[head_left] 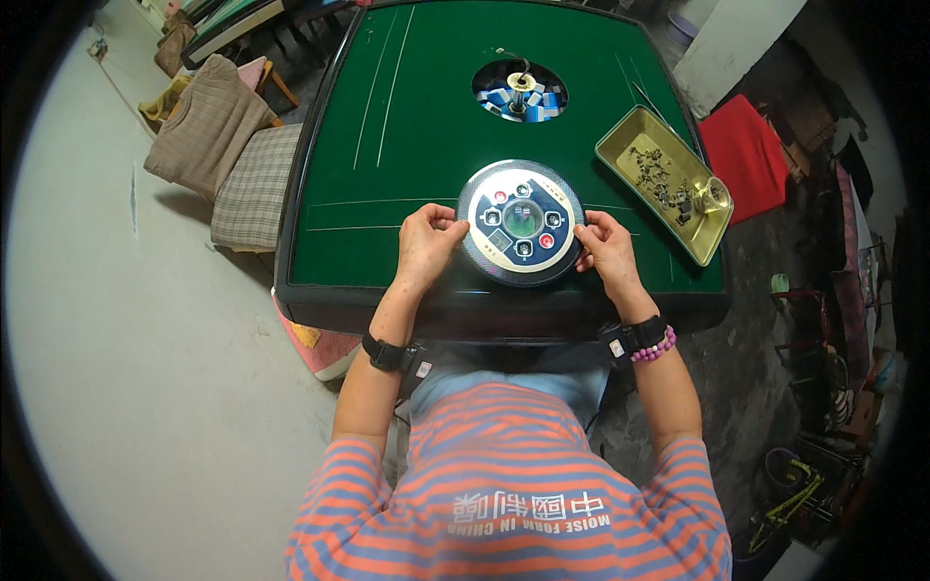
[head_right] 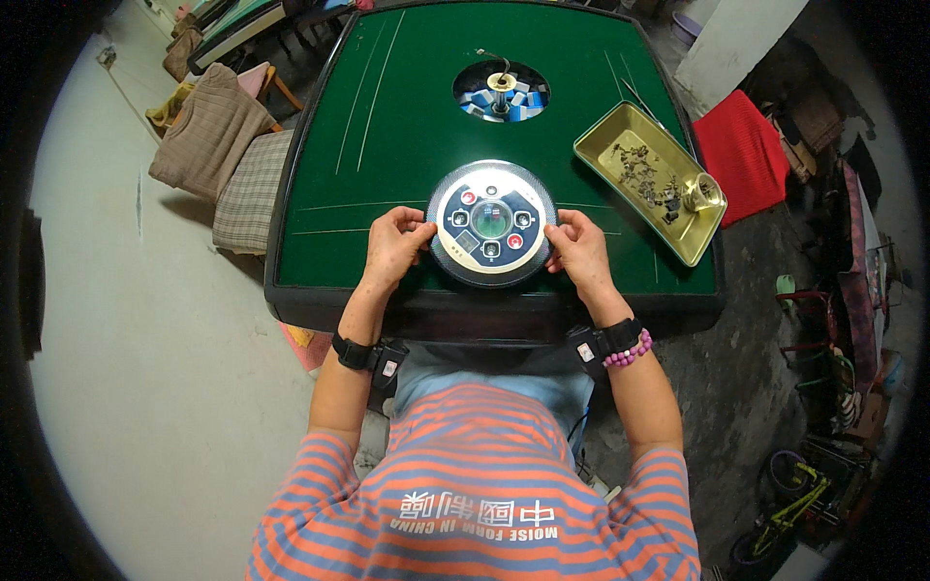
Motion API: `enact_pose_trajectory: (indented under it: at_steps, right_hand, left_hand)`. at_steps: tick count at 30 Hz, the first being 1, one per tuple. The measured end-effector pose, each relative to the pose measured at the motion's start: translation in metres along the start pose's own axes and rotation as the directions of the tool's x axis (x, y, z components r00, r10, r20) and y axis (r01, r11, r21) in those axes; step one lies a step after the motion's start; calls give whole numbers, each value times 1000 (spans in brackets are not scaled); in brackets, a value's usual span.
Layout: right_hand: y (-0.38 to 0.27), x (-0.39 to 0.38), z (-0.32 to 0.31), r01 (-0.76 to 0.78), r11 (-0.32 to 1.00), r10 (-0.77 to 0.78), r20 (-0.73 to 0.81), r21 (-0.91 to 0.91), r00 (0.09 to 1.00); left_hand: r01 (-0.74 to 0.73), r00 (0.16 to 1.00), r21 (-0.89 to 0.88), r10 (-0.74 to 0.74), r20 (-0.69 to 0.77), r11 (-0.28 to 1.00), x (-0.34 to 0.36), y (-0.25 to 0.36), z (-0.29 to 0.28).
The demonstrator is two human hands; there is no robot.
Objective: The person handles a white circular lamp base, selects small metal screws and fasteners from a gold tray, and uses a manual screwdriver to secure components inside the lamp base on a green table.
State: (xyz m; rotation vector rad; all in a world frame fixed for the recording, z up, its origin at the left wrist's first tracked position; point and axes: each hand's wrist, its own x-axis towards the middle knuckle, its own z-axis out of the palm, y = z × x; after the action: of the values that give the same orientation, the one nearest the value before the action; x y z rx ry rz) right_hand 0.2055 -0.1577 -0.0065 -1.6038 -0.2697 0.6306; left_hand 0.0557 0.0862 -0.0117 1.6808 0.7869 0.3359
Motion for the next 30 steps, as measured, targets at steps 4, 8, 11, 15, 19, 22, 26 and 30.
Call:
enact_pose_trajectory:
  at_steps: [4,8,11,15,19,22,26,30]
  right_hand:
    - [-8,-6,4,5,995,-10,-59,-97,998]
    - [-13,-8,7,42,984,-55,-66,-174,996]
    - [-22,-12,9,43,972,-66,-96,-230,993]
    - [-27,-13,9,23,954,-62,-121,-300,991]
    - [-24,-9,10,25,944,-68,-121,-328,990]
    - [-28,-11,12,23,942,-70,-130,-335,989]
    - [-25,-10,10,38,939,-85,-122,-343,989]
    - [-28,-13,11,50,947,-97,-133,-317,986]
  left_hand:
    - [22,1000,36,-22,-20,999,-1,6,1]
    - [-14,998,49,17,-53,999,5,-2,1]
    - [-43,998,68,46,-47,997,5,1,0]
    - [-63,997,67,66,-42,996,6,3,0]
    - [-30,998,75,35,-55,997,9,0,2]
    - [-28,998,73,31,-49,997,8,2,1]
    - [-62,997,41,64,-50,997,5,3,0]
    - [-72,996,24,73,-49,997,5,2,-1]
